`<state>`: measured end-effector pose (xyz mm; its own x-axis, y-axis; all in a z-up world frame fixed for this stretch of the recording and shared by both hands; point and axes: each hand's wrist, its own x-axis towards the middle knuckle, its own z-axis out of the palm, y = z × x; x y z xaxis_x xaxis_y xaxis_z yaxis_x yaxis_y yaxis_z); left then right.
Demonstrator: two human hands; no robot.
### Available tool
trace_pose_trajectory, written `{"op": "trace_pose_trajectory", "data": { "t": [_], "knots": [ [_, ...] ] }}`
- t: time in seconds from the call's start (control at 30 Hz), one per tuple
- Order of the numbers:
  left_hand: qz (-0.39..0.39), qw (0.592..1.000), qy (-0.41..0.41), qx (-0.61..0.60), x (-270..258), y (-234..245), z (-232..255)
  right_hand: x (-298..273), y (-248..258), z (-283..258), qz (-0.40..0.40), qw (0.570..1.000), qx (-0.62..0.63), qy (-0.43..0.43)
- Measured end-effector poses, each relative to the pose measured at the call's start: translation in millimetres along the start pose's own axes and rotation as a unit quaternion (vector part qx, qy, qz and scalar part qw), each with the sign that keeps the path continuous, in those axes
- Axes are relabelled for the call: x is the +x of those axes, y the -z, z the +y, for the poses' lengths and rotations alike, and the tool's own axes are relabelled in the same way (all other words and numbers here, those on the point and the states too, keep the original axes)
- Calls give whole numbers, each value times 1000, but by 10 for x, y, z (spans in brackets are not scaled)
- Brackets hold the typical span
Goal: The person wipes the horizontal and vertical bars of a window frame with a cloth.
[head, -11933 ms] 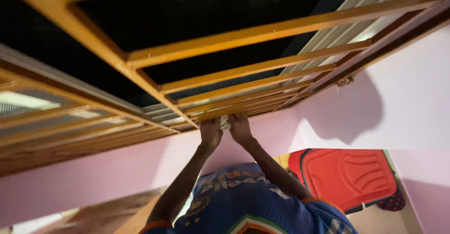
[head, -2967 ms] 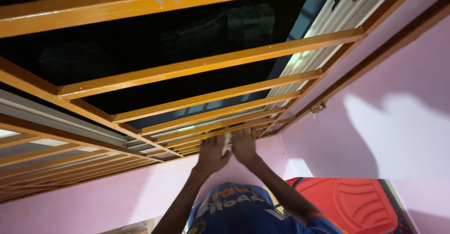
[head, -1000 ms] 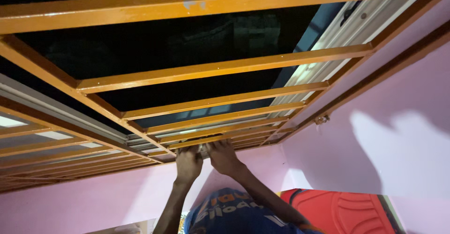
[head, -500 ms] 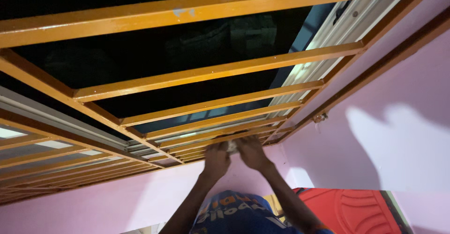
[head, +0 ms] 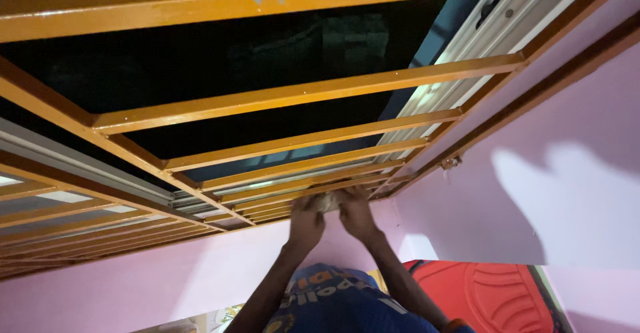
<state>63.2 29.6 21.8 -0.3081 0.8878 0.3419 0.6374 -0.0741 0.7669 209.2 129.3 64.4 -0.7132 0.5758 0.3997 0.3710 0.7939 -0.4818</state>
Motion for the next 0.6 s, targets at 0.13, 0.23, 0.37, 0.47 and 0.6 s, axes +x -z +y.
{"op": "trace_pose_trajectory", "data": {
  "t": [0.13,0.23,0.37,0.47,0.6],
  "knots": [
    [48,997,51,-21,-242,561,235,72,-68,-547,-9,998,46,29],
    [104,994,33,-3,-366,962,462,85,32,-870,-25,988,144,54],
    [169,985,-16,-16,-442,1273,644,135,129,-1068,-8,984,149,98],
    [193,980,-52,21,-284,1273,503,246,73,-1038,35,982,123,141],
    [147,986,-41,67,-115,1292,341,390,-194,-902,6,992,4,124]
  ]
}}
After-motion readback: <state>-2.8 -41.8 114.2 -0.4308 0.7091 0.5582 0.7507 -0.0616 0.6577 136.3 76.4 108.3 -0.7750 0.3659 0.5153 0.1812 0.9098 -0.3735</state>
